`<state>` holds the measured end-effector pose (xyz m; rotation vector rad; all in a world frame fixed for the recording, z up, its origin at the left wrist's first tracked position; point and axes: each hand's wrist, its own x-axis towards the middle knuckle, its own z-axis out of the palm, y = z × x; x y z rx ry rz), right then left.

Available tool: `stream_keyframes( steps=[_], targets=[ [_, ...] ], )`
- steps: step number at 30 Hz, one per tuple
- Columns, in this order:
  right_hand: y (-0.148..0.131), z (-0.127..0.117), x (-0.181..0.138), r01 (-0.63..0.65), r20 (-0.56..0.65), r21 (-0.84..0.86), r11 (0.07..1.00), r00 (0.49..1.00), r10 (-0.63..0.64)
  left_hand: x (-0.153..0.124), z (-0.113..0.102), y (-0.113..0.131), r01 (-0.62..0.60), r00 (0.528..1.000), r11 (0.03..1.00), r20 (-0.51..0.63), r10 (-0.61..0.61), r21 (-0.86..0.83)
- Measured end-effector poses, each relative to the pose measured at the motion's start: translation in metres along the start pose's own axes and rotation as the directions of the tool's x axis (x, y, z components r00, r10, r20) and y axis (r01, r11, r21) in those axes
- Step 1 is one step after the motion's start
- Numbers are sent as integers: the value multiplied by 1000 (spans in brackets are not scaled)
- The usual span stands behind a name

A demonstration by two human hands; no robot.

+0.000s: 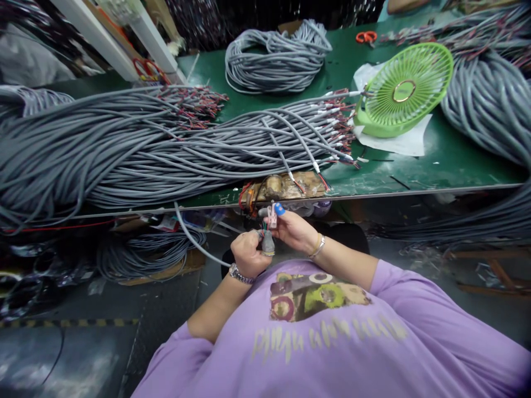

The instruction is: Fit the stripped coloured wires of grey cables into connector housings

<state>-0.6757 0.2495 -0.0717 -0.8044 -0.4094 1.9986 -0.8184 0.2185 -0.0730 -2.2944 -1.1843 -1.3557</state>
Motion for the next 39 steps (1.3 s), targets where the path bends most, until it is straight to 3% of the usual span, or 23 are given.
stream_keyframes(
  steps=[5,10,19,22,25,28,30,33,39],
  targets=[
    [2,-1,3,9,3,9,1000,1000,-9,-1,2,2,-9,1000,998,27,7,65],
    [1,-2,2,1,3,15,1000,1000,-1,-5,0,0,-3,1000,1000,23,3,15],
    [-9,-2,-1,-138,64,-60,989,988,141,-5,-8,4,35,999,999,41,-35,-12],
    [-11,-1,0,-150,67,-102,983,985,157,-8,-15,7,111,993,990,54,-106,-84],
    [-11,-2,1,-123,71,-122,985,989,132,-15,-19,10,375,925,885,176,-337,-276],
    [-8,-4,1,-53,81,-114,992,995,62,-22,-16,11,600,799,637,321,-509,-483],
    [-6,-5,2,-21,82,-106,994,996,30,-26,-11,11,645,755,522,358,-550,-559],
    [-2,-7,3,0,68,-95,995,998,6,-27,-4,11,665,724,443,374,-579,-602],
    [1,-8,5,11,40,-27,1000,999,-10,-22,3,9,667,717,447,353,-600,-595]
  ],
)
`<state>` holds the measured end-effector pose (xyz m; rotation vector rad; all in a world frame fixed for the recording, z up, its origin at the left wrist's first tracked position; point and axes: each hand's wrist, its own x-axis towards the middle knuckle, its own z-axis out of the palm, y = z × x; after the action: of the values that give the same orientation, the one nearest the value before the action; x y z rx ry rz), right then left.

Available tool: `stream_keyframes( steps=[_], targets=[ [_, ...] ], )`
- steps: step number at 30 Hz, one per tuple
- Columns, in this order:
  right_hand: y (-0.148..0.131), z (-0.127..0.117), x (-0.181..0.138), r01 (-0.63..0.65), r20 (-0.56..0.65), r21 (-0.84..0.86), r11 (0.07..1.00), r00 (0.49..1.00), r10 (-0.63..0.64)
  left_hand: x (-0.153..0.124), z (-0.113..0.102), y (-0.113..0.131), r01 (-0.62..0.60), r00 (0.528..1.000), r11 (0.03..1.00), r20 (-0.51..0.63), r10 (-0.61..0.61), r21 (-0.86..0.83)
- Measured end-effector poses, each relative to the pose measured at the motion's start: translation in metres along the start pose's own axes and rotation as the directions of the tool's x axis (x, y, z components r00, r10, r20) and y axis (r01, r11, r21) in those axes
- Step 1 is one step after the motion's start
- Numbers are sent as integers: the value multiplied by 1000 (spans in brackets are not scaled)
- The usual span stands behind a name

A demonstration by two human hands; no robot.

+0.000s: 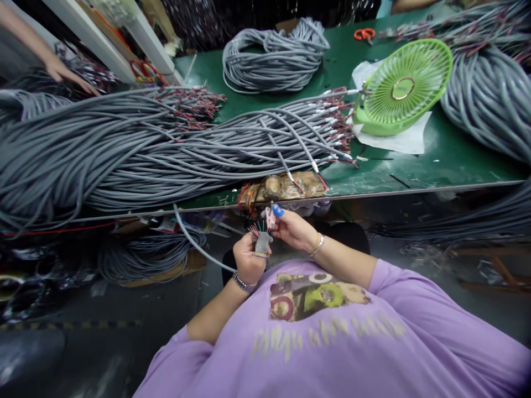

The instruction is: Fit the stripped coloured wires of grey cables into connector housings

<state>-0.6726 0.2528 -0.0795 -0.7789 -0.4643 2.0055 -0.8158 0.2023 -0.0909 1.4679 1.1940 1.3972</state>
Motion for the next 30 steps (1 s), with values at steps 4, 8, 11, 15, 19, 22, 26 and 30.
stream_keyframes(
  steps=[4,8,11,15,19,22,26,30],
  targets=[
    [1,-1,2,-9,-10,54,998,1000,9,0,0,-2,14,1000,999,14,-14,32],
    [4,-2,5,8,-22,78,997,1000,-6,-2,-1,0,-4,998,997,56,-1,82],
    [4,-1,5,12,-21,84,996,1000,-11,-2,0,4,-15,997,994,71,7,109],
    [2,2,1,-29,-16,80,996,999,30,-2,0,4,-4,998,996,63,-1,92],
    [1,1,-3,-98,29,80,992,995,96,-6,-3,1,32,998,998,56,-35,58],
    [2,-4,-4,-126,46,67,990,991,123,-13,-8,-1,52,997,998,58,-55,40],
    [2,-13,-3,-130,22,55,990,991,129,-17,-14,-5,73,993,994,86,-80,83],
    [3,-25,-8,-143,-55,-11,990,988,142,-13,-17,-6,59,960,926,234,-155,374]
  ],
)
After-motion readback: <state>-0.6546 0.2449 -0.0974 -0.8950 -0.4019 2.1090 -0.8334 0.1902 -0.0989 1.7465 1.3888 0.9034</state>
